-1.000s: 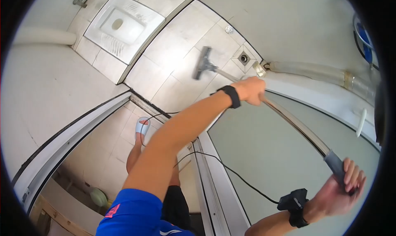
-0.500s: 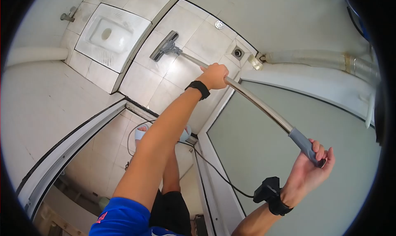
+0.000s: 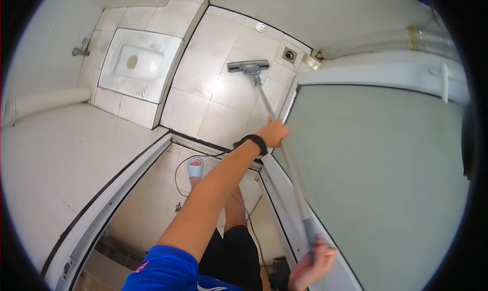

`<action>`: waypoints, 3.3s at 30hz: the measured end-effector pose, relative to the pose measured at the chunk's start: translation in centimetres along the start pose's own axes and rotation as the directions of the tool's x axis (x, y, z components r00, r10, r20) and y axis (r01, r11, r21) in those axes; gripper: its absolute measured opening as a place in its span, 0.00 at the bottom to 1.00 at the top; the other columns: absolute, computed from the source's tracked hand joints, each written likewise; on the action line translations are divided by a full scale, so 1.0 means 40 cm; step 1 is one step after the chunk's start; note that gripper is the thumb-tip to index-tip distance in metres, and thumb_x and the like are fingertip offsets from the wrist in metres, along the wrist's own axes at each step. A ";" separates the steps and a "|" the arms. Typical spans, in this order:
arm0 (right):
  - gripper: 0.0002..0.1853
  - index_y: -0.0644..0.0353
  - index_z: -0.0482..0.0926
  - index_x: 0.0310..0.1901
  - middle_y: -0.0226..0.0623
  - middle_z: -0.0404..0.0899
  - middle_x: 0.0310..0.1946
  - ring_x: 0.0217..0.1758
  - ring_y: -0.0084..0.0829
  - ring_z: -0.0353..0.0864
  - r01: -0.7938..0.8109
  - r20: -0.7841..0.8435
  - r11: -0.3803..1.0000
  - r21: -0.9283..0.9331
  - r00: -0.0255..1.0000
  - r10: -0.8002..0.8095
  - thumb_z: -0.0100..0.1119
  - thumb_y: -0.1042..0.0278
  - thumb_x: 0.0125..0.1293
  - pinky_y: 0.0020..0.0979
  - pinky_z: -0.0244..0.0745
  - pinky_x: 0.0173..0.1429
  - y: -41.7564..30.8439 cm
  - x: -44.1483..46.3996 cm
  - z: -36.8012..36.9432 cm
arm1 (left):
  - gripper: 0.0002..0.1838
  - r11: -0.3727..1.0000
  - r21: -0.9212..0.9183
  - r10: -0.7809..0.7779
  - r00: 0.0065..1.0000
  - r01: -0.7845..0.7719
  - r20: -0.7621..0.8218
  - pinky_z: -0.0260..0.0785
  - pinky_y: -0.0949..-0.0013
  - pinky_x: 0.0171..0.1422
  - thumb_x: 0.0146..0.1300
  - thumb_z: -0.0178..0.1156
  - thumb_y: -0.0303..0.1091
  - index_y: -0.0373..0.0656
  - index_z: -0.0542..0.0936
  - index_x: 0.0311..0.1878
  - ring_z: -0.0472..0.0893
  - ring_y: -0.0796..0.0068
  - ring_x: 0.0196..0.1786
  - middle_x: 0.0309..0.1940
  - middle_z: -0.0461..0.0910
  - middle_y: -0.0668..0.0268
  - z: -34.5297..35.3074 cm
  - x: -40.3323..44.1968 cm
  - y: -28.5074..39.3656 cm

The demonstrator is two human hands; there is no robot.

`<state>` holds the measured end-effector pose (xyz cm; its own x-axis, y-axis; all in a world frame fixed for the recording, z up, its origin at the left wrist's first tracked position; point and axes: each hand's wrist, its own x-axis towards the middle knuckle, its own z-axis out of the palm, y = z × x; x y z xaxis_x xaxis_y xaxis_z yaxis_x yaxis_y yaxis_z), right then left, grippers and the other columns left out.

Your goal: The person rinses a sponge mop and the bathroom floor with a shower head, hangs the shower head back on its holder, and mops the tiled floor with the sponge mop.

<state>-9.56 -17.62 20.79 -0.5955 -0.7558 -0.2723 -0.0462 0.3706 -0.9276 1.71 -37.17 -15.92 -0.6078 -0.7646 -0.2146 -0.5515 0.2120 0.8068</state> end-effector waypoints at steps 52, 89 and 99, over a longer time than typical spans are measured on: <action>0.27 0.62 0.74 0.60 0.37 0.77 0.25 0.27 0.25 0.76 -0.309 0.207 0.668 -0.677 0.791 0.576 0.63 0.68 0.57 0.30 0.75 0.36 0.280 -0.708 -0.352 | 0.22 0.954 0.085 0.287 0.958 -0.288 0.021 0.54 0.47 0.73 0.54 0.59 0.37 0.40 0.75 0.52 0.73 0.54 0.58 0.54 0.72 0.53 0.323 -0.954 0.439; 0.27 0.65 0.72 0.61 0.55 0.82 0.40 0.39 0.38 0.83 0.174 0.417 0.422 -0.890 0.687 0.595 0.64 0.64 0.63 0.35 0.77 0.47 0.119 -0.446 -0.376 | 0.11 0.994 0.057 0.071 0.939 -0.095 0.336 0.49 0.10 0.51 0.44 0.65 0.39 0.45 0.82 0.31 0.76 0.58 0.47 0.31 0.77 0.61 0.409 -0.785 0.356; 0.28 0.61 0.71 0.64 0.44 0.84 0.34 0.34 0.34 0.84 0.038 0.405 0.559 -0.828 0.731 0.550 0.62 0.61 0.65 0.33 0.77 0.39 0.307 -0.551 -0.298 | 0.05 0.970 0.219 0.037 0.951 -0.108 0.309 0.46 0.12 0.58 0.51 0.61 0.37 0.51 0.83 0.29 0.80 0.64 0.45 0.29 0.79 0.67 0.370 -0.819 0.228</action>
<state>-6.58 10.02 18.43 -0.1357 -0.5671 -0.8124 -0.7126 0.6255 -0.3177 8.16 -1.17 -9.69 -0.7741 -0.5312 -0.3443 -0.5940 0.4218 0.6850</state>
